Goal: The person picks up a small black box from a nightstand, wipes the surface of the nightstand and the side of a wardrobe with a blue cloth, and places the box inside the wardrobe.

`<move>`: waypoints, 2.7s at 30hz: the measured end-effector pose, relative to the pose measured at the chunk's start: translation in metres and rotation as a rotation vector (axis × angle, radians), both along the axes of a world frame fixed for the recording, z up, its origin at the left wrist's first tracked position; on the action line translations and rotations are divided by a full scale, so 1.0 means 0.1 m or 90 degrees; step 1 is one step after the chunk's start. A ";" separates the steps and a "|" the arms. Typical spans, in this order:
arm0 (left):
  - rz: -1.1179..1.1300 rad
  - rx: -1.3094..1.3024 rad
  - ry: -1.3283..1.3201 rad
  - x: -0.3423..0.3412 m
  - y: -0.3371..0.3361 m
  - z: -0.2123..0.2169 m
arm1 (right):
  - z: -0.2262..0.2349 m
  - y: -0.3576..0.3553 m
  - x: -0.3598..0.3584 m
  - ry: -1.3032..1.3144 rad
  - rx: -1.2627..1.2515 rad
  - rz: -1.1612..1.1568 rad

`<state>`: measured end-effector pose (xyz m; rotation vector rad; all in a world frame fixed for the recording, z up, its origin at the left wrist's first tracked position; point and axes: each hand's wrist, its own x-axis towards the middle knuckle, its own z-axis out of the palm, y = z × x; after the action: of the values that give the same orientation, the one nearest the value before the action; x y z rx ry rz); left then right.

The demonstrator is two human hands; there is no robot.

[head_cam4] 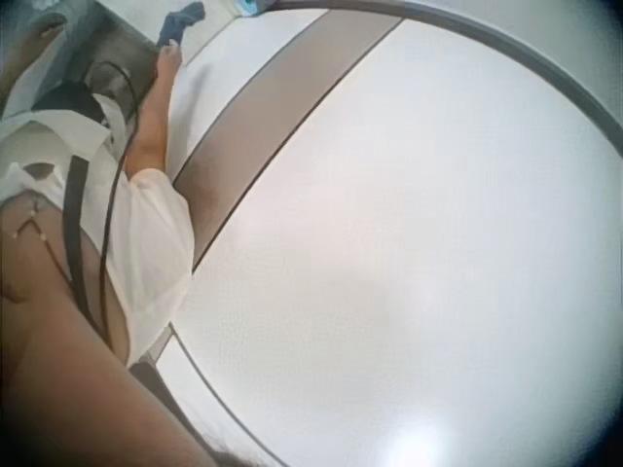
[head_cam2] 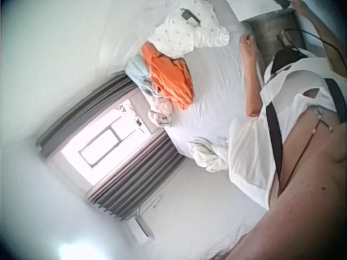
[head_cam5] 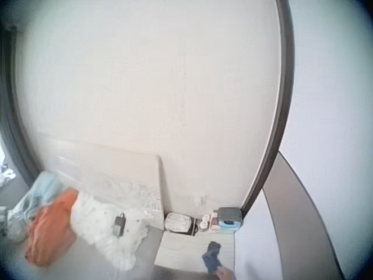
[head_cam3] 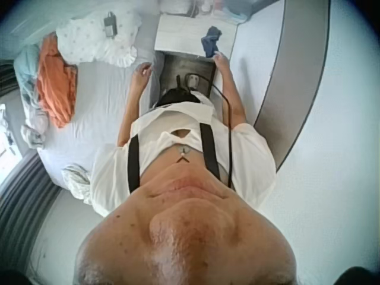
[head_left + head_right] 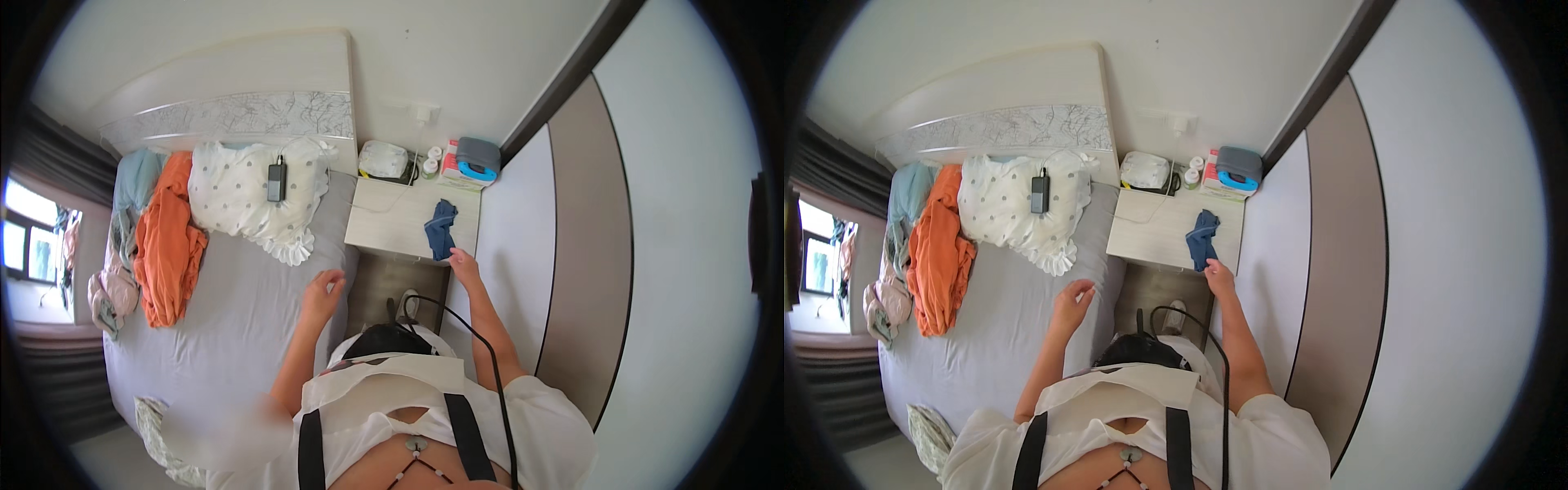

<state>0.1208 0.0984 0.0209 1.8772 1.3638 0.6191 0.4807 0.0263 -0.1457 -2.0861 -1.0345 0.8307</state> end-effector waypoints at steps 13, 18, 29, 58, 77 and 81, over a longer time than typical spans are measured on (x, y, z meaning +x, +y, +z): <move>0.039 -0.123 0.106 0.21 0.28 -0.35 | -1.07 0.77 0.34 0.168 -0.210 -0.025; -0.009 -0.120 0.088 0.34 0.71 -0.77 | -1.45 0.99 0.50 0.017 -0.203 -0.008; -0.045 -0.224 0.090 0.47 1.13 -1.32 | -1.59 1.46 -0.03 -0.274 -0.067 0.105; -0.055 -0.083 0.078 1.22 1.85 -2.72 | -1.43 2.60 -0.36 -0.427 0.150 0.519; 0.018 -0.091 0.024 1.02 1.60 -2.53 | -1.30 1.24 0.24 -0.382 -0.006 0.744; -0.009 -0.125 0.047 1.06 1.61 -2.43 | -1.28 1.18 0.83 -0.494 -0.142 0.462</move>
<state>0.2272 0.2596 -0.2220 1.7643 1.4037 0.3975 0.5635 0.1442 -0.2734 -2.2795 -2.2885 0.4336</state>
